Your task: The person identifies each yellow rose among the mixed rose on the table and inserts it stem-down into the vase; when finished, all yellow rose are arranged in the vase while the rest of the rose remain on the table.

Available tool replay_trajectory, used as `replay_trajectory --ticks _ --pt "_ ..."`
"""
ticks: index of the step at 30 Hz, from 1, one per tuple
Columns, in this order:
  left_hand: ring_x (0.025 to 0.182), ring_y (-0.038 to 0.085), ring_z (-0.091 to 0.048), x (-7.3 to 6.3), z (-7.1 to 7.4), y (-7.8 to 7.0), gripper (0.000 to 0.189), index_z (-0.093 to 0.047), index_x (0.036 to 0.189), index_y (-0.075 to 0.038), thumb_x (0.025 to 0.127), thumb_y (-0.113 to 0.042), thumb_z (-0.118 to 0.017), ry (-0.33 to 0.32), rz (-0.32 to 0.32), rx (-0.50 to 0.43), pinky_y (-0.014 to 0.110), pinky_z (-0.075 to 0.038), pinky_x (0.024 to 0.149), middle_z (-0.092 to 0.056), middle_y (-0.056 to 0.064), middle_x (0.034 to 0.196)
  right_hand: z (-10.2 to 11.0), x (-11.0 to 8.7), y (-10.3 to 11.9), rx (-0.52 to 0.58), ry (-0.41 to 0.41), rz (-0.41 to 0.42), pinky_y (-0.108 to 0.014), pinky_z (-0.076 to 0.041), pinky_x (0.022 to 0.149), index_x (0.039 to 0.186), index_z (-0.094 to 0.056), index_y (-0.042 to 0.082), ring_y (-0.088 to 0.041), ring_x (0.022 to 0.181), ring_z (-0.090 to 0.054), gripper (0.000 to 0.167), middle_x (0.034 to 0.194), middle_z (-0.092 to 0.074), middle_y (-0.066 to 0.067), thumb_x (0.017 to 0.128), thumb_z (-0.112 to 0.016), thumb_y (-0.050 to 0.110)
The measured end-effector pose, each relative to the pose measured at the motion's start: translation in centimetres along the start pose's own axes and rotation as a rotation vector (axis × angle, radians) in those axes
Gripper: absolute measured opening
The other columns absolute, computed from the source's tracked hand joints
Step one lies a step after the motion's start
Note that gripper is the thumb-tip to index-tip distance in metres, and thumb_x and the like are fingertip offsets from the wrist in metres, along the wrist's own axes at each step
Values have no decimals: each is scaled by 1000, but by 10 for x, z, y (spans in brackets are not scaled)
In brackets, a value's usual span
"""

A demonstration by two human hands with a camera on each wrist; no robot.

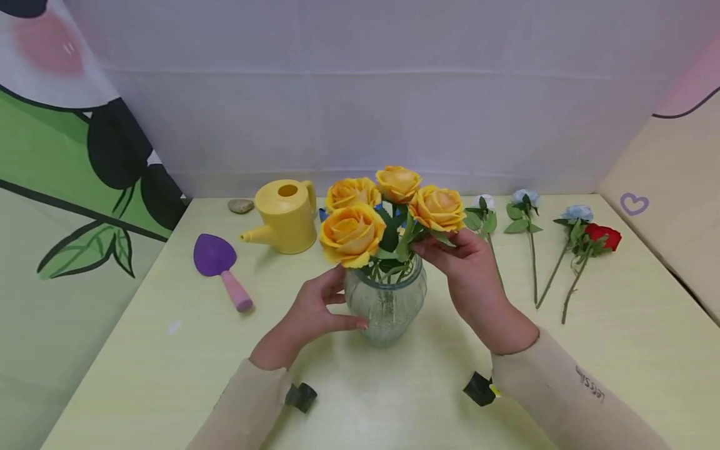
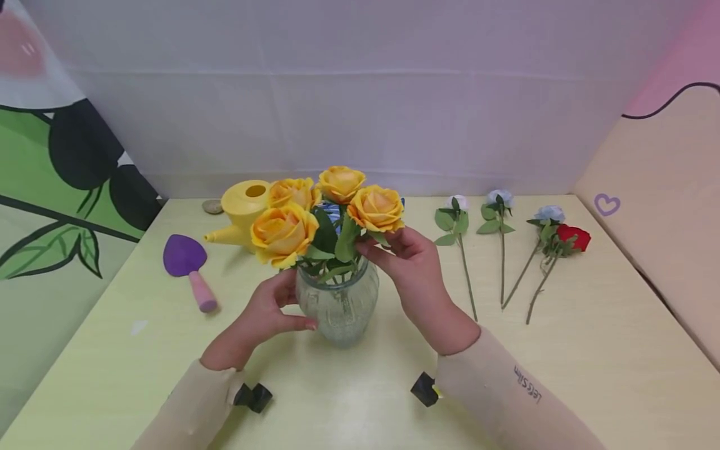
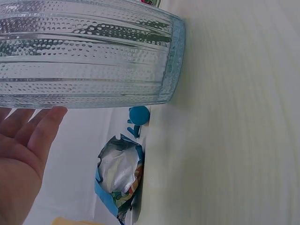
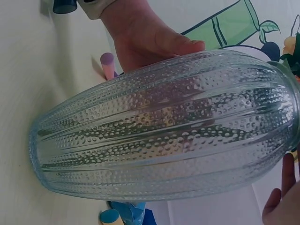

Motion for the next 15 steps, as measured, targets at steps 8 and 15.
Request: replay_trajectory --ticks 8,15 --pt "110 23 -55 2 0 1 82 -43 137 -7 66 -9 -84 3 -4 -2 32 -50 85 -54 9 129 1 -2 0 5 14 9 -31 -48 87 89 -69 25 -14 86 -59 43 87 -62 4 82 -55 -15" --pt "108 20 -55 2 1 1 77 -47 134 -10 66 -10 -84 -3 19 11 31 -50 86 -56 5 125 9 -5 0 -4 5 0 -29 -48 87 87 -71 27 -13 89 -61 46 87 -67 6 81 -55 -15"
Point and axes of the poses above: each hand's wrist, its own x-axis towards the middle knuckle, its own z-axis out of the back of the hand, y = z × x, the point moved 5 cm from there along x, towards the middle knuckle
